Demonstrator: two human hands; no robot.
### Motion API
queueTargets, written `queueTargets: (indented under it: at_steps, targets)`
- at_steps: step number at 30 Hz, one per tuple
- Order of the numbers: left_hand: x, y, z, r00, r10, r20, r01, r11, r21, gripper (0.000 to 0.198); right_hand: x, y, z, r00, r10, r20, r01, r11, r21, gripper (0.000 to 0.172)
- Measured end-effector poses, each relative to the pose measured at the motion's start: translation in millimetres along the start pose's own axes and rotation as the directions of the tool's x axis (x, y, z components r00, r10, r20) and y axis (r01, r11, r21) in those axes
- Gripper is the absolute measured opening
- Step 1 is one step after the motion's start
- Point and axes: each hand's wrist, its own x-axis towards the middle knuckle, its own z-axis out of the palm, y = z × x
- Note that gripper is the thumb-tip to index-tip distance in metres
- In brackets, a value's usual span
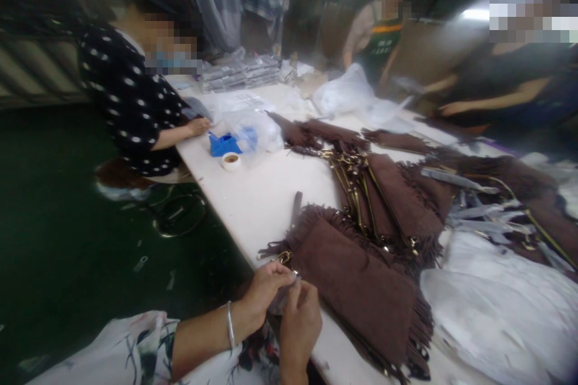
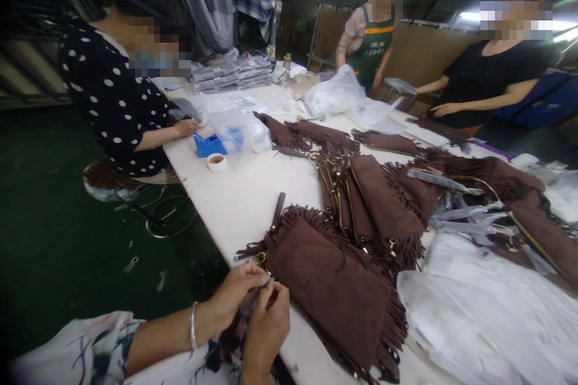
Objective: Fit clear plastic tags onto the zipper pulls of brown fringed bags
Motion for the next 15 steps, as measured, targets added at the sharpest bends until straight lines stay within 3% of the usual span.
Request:
queueTargets:
  at_steps: [8,10,13,15]
  targets:
    - [3.6,-4.9,3.1,0.995,0.085,-0.056,-0.081,0.995,0.057,0.005,-6.6,1.6,4.0,0.946,-0.322,-0.038,0.287,0.886,-0.363,0.018]
    - [5.7,-6.4,3.4,0.993,0.101,-0.066,-0.096,0.993,0.072,0.003,-7.3,-1.1,1.7,0.924,-0.381,0.025,0.343,0.801,-0.49,0.013]
    - [7.8,-8.9,3.6,0.989,0.129,-0.075,-0.122,0.988,0.092,0.001,-8.5,-3.7,-0.3,0.882,-0.432,0.187,0.439,0.609,-0.661,0.024]
    - [8.7,-11.5,3.1,0.985,0.158,-0.073,-0.15,0.983,0.105,0.001,-9.8,-2.7,1.1,0.873,-0.426,0.237,0.458,0.55,-0.698,0.027]
